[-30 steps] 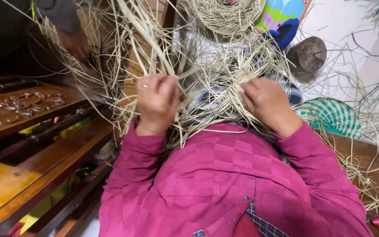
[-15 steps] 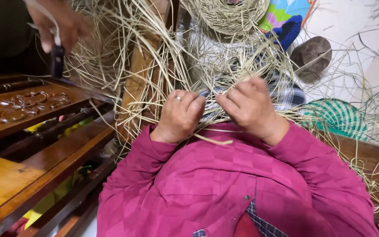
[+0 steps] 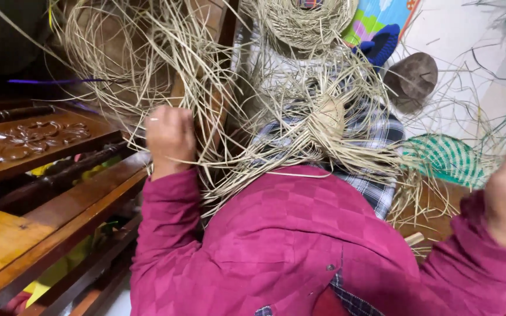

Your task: The person is weaving dried straw strands together to create a circular object, likely a hat, using their hands and a small wooden tool.

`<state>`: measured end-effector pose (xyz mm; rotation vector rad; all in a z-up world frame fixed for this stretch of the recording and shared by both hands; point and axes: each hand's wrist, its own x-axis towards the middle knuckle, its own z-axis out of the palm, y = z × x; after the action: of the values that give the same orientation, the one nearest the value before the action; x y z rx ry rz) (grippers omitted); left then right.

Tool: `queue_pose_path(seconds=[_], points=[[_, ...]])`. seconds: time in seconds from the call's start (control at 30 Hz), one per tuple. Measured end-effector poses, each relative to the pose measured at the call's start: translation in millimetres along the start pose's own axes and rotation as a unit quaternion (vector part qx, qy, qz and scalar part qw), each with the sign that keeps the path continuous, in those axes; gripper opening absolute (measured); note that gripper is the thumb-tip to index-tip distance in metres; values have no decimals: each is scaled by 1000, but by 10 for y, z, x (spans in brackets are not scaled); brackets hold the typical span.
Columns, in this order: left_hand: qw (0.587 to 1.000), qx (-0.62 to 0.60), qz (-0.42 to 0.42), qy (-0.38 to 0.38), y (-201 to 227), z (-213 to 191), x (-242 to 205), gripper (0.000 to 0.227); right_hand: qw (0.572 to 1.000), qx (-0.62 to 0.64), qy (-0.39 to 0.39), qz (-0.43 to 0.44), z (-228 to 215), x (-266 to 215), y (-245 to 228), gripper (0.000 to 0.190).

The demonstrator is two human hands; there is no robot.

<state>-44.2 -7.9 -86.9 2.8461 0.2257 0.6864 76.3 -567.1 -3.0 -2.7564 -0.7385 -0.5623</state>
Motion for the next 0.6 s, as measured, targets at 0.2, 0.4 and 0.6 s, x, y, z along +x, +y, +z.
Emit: queue_pose_path(seconds=[0.2, 0.4, 0.6], points=[[969, -81, -76, 219, 390, -797, 541, 28, 991, 75, -96, -63, 157, 198, -584, 18], [937, -191, 234, 173, 1217, -1064, 625, 11, 956, 238, -117, -123, 40, 818, -1193, 11], [936, -253, 245, -15, 1503, -623, 760, 15, 834, 531, 97, 115, -163, 730, -949, 22]])
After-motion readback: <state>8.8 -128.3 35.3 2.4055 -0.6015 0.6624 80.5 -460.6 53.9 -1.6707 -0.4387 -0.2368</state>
